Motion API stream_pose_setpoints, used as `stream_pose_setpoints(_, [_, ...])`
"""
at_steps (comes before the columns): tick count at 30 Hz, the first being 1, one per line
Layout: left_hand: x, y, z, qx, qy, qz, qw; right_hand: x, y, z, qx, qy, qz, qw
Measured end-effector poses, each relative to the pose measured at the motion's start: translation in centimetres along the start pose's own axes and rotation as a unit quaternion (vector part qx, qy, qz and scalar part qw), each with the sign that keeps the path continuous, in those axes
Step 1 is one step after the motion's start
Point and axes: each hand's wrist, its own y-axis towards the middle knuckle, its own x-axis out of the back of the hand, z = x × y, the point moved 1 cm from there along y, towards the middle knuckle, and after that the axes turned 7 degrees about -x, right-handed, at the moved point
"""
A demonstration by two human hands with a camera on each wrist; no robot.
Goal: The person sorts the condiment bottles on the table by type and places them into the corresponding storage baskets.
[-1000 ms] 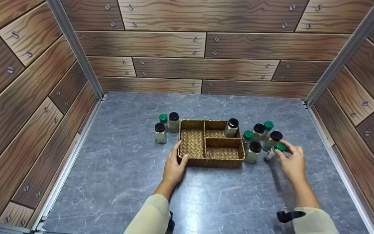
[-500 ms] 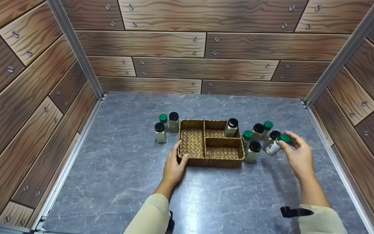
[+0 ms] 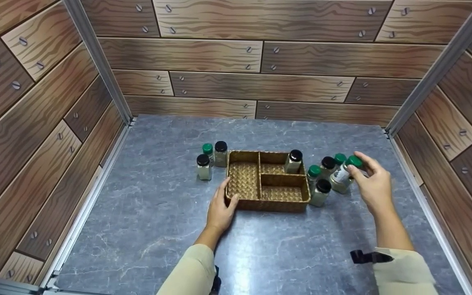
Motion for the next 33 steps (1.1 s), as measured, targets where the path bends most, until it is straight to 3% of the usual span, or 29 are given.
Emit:
stream_pose_setpoints(8, [-0.1, 0.0, 0.0, -0.006, 0.000, 0.000, 1.0000, -1.8, 0.6, 1.3, 0.022, 0.005, 0.050, 0.9985])
stream_pose_setpoints(15, [-0.1, 0.0, 0.1, -0.017, 0.008, -0.005, 0.9998, -4.3, 1.4, 2.7, 0.064, 0.003, 0.046, 0.9969])
stream_pose_setpoints(21, [-0.1, -0.1, 0.1, -0.028, 0.007, -0.015, 0.9995, -7.0, 1.9, 3.6, 0.059, 0.019, 0.088, 0.9942])
stream_pose_setpoints(33, [0.1, 0.1, -0.1, -0.010, 0.001, 0.000, 0.9999, -12.6, 3.1, 3.9, 0.074, -0.047, 0.149, 0.9850])
